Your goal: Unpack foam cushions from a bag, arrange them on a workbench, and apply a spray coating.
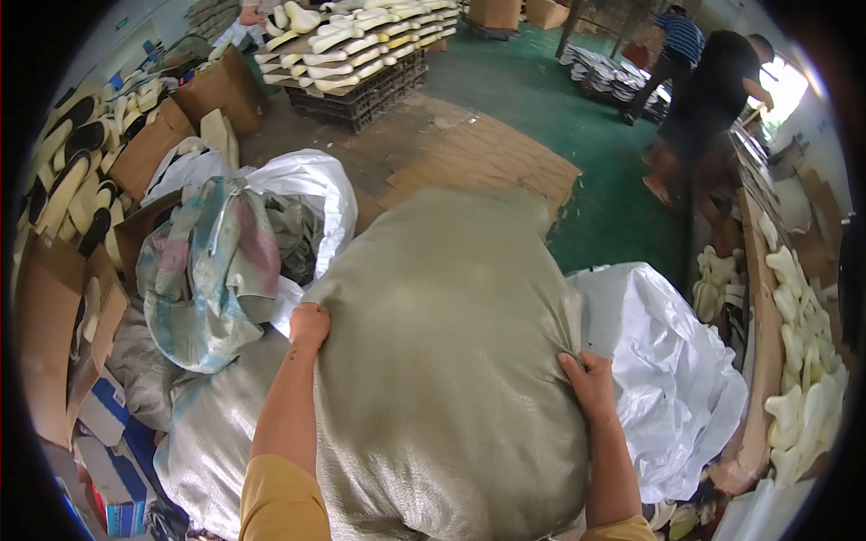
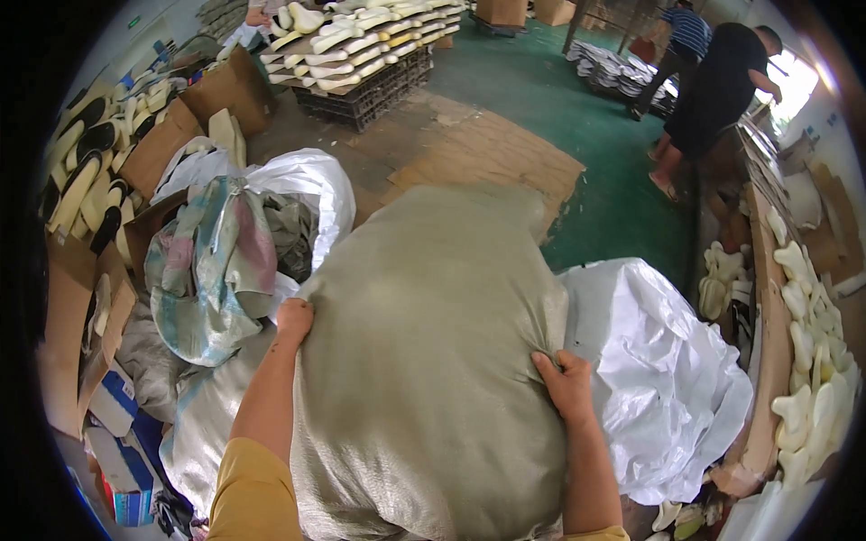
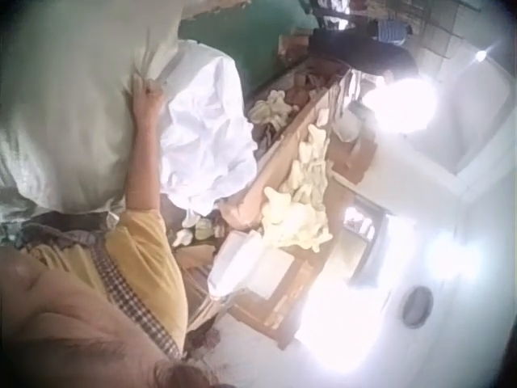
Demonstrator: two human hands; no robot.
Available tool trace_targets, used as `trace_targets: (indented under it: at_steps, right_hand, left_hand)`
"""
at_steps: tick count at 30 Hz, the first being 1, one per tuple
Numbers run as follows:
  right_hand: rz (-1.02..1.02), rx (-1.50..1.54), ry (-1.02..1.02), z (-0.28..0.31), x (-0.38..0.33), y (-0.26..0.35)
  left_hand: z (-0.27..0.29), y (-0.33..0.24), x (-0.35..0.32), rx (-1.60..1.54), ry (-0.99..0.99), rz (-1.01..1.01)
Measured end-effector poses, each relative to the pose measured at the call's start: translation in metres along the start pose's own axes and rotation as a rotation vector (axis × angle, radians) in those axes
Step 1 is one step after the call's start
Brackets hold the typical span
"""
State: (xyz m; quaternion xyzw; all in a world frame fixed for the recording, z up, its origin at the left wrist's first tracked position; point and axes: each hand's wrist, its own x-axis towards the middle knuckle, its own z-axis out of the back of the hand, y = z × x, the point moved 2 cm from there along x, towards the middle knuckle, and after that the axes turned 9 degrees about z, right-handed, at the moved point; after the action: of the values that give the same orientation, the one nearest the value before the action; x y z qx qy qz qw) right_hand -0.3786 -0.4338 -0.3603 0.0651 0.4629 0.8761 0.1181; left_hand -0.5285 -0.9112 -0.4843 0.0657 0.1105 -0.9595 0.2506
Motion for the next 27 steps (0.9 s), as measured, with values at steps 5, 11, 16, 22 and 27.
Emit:
trace_targets:
  at_steps: [5, 11, 16, 22, 27]
  right_hand:
    - [0.008, 0.076, -0.033, 0.003, 0.008, -0.006]
    - [-0.254, 0.401, -0.086, 0.048, -0.055, -0.039]
    - [-0.245, 0.493, -0.009, 0.117, -0.129, 0.027]
    - [0.040, 0.445, -0.021, 0.170, -0.201, 0.060]
    - [0.384, 0.345, -0.069, 0.198, -0.273, 0.104]
  left_hand:
    - [0.025, 0.044, -0.037, -1.057, 0.073, 0.132]
    - [0.123, 0.020, -0.210, -1.398, 0.072, 0.311]
    - [0.199, 0.074, -0.312, -0.392, -0.255, -0.184]
    - [0.270, 0.124, -0.397, -0.094, -0.608, -0.484]
    - [0.290, 0.113, -0.477, -0.940, -0.281, -0.131]
